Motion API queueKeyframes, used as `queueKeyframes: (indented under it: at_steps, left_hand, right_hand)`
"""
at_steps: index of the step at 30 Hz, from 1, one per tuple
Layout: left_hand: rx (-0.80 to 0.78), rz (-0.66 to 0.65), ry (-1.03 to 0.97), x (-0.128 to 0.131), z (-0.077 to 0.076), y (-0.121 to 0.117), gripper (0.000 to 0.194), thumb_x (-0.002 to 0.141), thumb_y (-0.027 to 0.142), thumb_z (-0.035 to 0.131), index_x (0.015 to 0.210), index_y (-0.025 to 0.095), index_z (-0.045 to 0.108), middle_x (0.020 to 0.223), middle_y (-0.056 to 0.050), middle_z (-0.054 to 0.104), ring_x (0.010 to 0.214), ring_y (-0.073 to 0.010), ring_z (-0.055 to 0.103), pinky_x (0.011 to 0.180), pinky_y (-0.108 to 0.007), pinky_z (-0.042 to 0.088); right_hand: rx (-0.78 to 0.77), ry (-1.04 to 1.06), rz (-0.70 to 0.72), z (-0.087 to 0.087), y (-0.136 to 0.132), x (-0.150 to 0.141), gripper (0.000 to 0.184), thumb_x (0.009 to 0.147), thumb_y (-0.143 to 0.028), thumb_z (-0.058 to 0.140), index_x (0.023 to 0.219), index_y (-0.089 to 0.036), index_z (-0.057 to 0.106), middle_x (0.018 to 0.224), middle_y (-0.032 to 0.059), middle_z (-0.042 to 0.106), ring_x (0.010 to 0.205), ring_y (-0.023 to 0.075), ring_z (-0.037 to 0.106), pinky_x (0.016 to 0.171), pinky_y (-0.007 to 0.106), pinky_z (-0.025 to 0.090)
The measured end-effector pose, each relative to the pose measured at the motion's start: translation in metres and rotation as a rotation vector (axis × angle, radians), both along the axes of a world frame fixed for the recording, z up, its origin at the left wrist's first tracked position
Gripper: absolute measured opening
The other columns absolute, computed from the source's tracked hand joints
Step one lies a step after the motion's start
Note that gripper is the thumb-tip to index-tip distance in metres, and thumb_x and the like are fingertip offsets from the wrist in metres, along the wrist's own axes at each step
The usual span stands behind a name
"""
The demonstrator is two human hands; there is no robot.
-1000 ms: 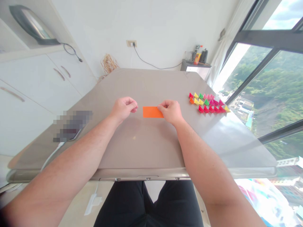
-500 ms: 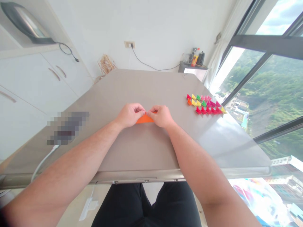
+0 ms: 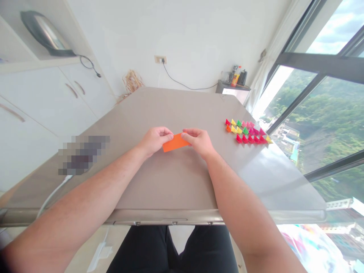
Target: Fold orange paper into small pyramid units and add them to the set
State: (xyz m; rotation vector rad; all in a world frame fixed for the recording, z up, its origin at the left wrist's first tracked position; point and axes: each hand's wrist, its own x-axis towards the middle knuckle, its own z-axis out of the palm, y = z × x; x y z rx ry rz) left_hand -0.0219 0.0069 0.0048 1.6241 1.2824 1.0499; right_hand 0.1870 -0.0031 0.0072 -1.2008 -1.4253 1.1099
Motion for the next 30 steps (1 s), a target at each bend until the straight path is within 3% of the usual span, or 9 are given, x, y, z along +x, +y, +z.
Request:
queueKeyframes:
  at_steps: [4,7,14,25,30]
  left_hand:
    - [-0.058,-0.081,-0.032,0.006,0.0,-0.003,0.019,0.074,0.037,0.073,0.079,0.019,0.07,0.079,-0.003,0.071,0.072,-0.0161,0.063,0.069,-0.03,0.049]
    - [-0.155,-0.107,-0.092,0.006,0.001,-0.003,0.016,0.071,0.033,0.071,0.079,0.019,0.073,0.077,-0.003,0.071,0.071,-0.0175,0.064,0.065,-0.03,0.048]
    - [-0.105,-0.103,0.01,0.006,0.003,-0.004,0.011,0.07,0.03,0.068,0.068,0.019,0.072,0.065,0.001,0.065,0.064,-0.0139,0.057,0.062,-0.028,0.044]
    - [-0.131,-0.053,0.038,0.008,0.002,-0.003,0.01,0.067,0.028,0.066,0.067,0.02,0.071,0.066,0.0,0.066,0.065,-0.0152,0.059,0.061,-0.029,0.044]
    - [-0.147,-0.017,0.017,0.006,-0.001,-0.001,0.01,0.067,0.029,0.068,0.065,0.02,0.07,0.064,0.0,0.064,0.064,-0.0148,0.057,0.06,-0.028,0.042]
  right_hand:
    - [0.022,-0.125,0.005,-0.006,0.001,-0.007,0.024,0.074,-0.034,0.071,0.089,-0.018,0.079,0.074,0.0018,0.071,0.065,0.0147,0.061,0.061,0.028,0.049]
    - [0.038,-0.159,0.016,-0.007,0.002,-0.006,0.023,0.075,-0.034,0.068,0.088,-0.018,0.079,0.073,0.0013,0.07,0.062,0.014,0.058,0.06,0.028,0.048]
    - [0.122,-0.274,0.06,-0.005,-0.004,-0.011,0.023,0.078,-0.034,0.066,0.089,-0.02,0.08,0.075,0.0005,0.07,0.068,0.015,0.058,0.064,0.028,0.046]
    - [0.175,-0.285,0.022,-0.011,-0.005,-0.014,0.02,0.079,-0.035,0.067,0.088,-0.022,0.081,0.076,0.0,0.073,0.07,0.0154,0.059,0.066,0.028,0.046]
    - [0.157,-0.22,0.134,-0.007,-0.011,-0.012,0.023,0.079,-0.038,0.071,0.092,-0.023,0.081,0.085,0.0019,0.076,0.081,0.0182,0.066,0.075,0.03,0.05]
